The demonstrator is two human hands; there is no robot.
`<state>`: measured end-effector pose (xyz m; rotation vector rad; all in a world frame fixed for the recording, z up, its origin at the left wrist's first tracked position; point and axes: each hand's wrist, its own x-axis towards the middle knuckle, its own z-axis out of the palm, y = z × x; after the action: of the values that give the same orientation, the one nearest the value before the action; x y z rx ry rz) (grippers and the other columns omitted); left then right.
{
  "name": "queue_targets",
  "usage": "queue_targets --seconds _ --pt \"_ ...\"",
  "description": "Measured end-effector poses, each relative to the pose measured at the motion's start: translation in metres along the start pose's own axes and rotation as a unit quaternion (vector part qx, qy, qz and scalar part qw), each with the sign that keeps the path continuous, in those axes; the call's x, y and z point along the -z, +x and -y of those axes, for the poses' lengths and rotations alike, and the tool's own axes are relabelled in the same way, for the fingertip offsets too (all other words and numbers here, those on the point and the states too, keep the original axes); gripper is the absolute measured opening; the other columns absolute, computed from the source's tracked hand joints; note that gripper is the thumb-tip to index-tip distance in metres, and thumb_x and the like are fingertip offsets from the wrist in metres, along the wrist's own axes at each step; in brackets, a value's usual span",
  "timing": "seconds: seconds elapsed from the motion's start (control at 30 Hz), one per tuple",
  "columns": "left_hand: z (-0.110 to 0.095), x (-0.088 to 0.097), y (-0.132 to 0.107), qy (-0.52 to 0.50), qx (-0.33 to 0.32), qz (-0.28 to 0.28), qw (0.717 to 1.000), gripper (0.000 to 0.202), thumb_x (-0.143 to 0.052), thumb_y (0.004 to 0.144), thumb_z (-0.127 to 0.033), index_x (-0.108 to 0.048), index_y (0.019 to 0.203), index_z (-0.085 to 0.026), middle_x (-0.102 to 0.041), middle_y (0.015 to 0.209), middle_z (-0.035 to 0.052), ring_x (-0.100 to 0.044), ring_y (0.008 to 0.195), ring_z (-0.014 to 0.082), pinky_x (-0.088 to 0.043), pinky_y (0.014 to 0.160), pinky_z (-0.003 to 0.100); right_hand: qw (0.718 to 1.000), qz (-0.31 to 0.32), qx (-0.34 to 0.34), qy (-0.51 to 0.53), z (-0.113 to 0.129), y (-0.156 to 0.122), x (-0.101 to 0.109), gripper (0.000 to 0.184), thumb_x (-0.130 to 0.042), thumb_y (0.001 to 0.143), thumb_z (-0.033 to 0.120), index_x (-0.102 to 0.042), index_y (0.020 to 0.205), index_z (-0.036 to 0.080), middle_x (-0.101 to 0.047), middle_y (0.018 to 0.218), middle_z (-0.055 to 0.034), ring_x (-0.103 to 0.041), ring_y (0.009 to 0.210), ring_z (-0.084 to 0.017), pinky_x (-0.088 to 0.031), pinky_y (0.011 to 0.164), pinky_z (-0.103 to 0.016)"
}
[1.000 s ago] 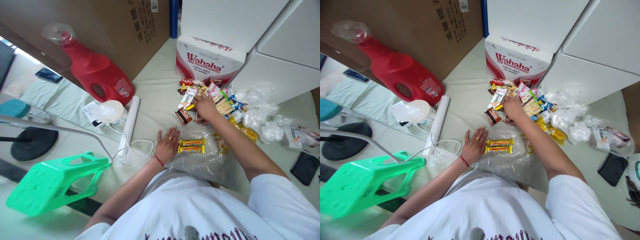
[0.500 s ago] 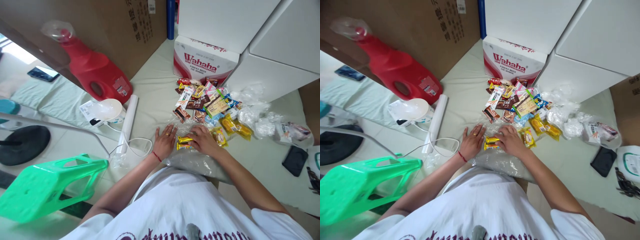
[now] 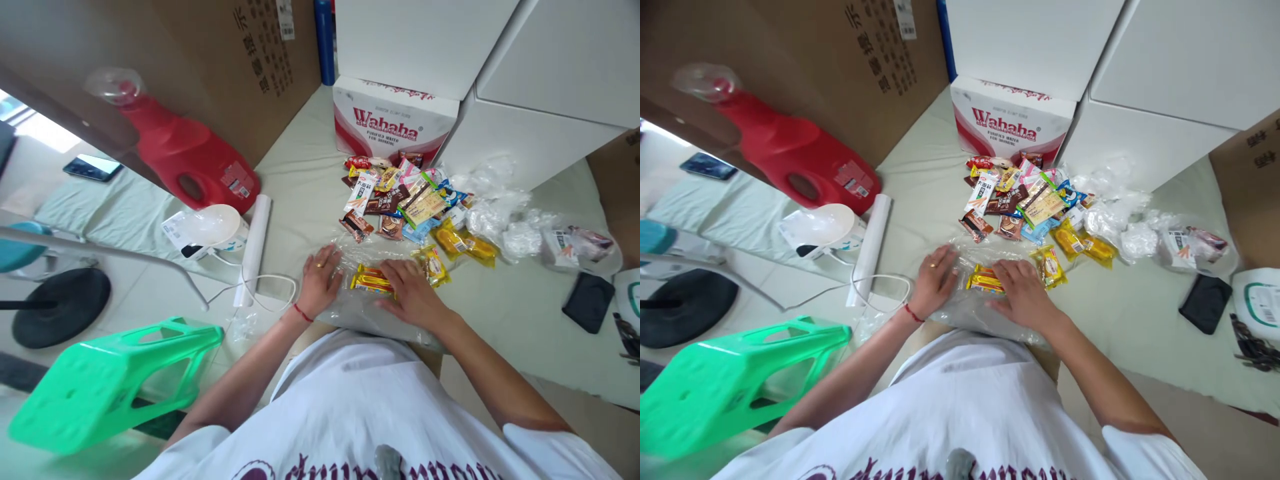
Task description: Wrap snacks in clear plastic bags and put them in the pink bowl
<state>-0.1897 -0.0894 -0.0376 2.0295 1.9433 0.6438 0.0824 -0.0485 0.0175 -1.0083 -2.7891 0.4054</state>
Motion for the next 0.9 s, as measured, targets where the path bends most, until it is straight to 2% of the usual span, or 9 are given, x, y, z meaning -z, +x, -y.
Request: queue_targets --seconds 0.07,0.13,0.27,0.37,0.5,0.57,0.67,0.77,0.9 --pt "0.009 0.012 -0.007 -0.032 -0.048 -0.025 0.998 0.048 -0.044 0.099 -0.039 -0.061 0.141 -0.023 -0.054 0.155 0.013 -0.038 0.152 0.0283 -0.03 0.124 0.054 0.998 -0.03 0.022 0.049 0.0 -0.028 0.002 0.078 -0.054 0.095 0.067 -0.043 0.155 0.017 -0.054 0.146 -0.0195 -0.044 0.134 -0.035 -0.035 0.113 -0.053" --pt "0.017 0.022 -0.015 -0.056 -0.131 0.003 0.99 0.051 -0.047 0.096 -0.044 -0.06 0.142 -0.024 -0.056 0.153 0.0131 -0.04 0.151 0.0298 -0.024 0.127 0.056 0.997 -0.028 0.033 0.066 0.001 -0.056 -0.003 0.08 -0.059 0.092 0.068 -0.046 0.153 0.019 -0.056 0.144 -0.0188 -0.046 0.134 -0.036 -0.037 0.112 -0.055" --pt "0.025 0.026 -0.022 -0.067 -0.235 0.116 0.963 0.083 -0.059 0.084 -0.068 -0.048 0.152 -0.021 -0.052 0.155 0.0193 -0.043 0.148 0.0371 -0.004 0.128 0.063 0.999 -0.007 -0.012 0.052 -0.003 -0.078 -0.021 0.036 -0.049 0.104 0.037 -0.068 0.13 0.021 -0.072 0.118 -0.0146 -0.06 0.112 -0.031 -0.045 0.1 -0.051" --pt "0.027 0.019 -0.012 -0.075 -0.174 0.098 0.977 0.082 -0.064 0.082 -0.068 -0.052 0.147 -0.019 -0.066 0.136 0.0177 -0.052 0.14 0.0351 -0.004 0.128 0.063 0.992 -0.023 -0.047 0.115 -0.018 -0.058 -0.016 0.032 -0.044 0.105 0.029 -0.074 0.112 0.021 -0.074 0.096 -0.0107 -0.063 0.093 -0.025 -0.049 0.087 -0.042" --pt "0.025 0.011 0.013 -0.102 -0.065 0.011 0.993 0.028 -0.054 0.095 -0.043 -0.073 0.1 -0.024 -0.076 0.096 0.0064 -0.066 0.114 0.0239 -0.029 0.122 0.051 0.969 -0.028 -0.142 0.201 -0.044 -0.015 0.005 0.033 -0.045 0.103 0.036 -0.073 0.103 0.018 -0.074 0.092 -0.0073 -0.066 0.085 -0.02 -0.049 0.079 -0.031" --pt "0.023 0.008 0.025 -0.096 0.009 -0.014 0.995 0.029 -0.052 0.096 -0.039 -0.072 0.083 -0.023 -0.074 0.084 0.006 -0.067 0.099 0.023 -0.043 0.108 0.046 0.96 0.022 -0.228 0.16 -0.053 0.0 0.01 0.034 -0.044 0.101 0.036 -0.073 0.096 0.018 -0.073 0.085 -0.0059 -0.066 0.077 -0.019 -0.046 0.07 -0.028" --pt "0.019 0.002 0.037 -0.036 0.116 -0.017 0.992 0.024 -0.057 0.091 -0.038 -0.07 0.077 -0.023 -0.069 0.077 0.0067 -0.063 0.091 0.0271 -0.046 0.091 0.044 0.945 0.122 -0.303 0.016 -0.057 0.012 0.015 0.029 -0.048 0.098 0.034 -0.073 0.095 0.019 -0.073 0.084 -0.008 -0.066 0.076 -0.022 -0.039 0.063 -0.029" --pt "0.018 -0.005 0.044 0.008 0.161 -0.026 0.987 0.015 -0.06 0.086 -0.032 -0.071 0.087 -0.022 -0.069 0.088 0.0098 -0.059 0.098 0.0318 -0.045 0.089 0.047 0.942 0.146 -0.295 -0.071 -0.054 0.021 0.03 0.03 -0.051 0.098 0.04 -0.073 0.103 0.021 -0.073 0.092 -0.011 -0.065 0.082 -0.026 -0.038 0.064 -0.031" --pt "0.02 -0.001 0.039 -0.017 0.203 -0.141 0.969 0.026 -0.053 0.079 -0.016 -0.069 0.099 -0.019 -0.065 0.102 0.0128 -0.056 0.104 0.0311 -0.045 0.093 0.047 0.982 0.023 -0.158 -0.104 -0.053 0.057 0.049 0.045 -0.053 0.099 0.041 -0.062 0.136 0.018 -0.068 0.117 -0.0167 -0.055 0.11 -0.033 -0.043 0.085 -0.039"
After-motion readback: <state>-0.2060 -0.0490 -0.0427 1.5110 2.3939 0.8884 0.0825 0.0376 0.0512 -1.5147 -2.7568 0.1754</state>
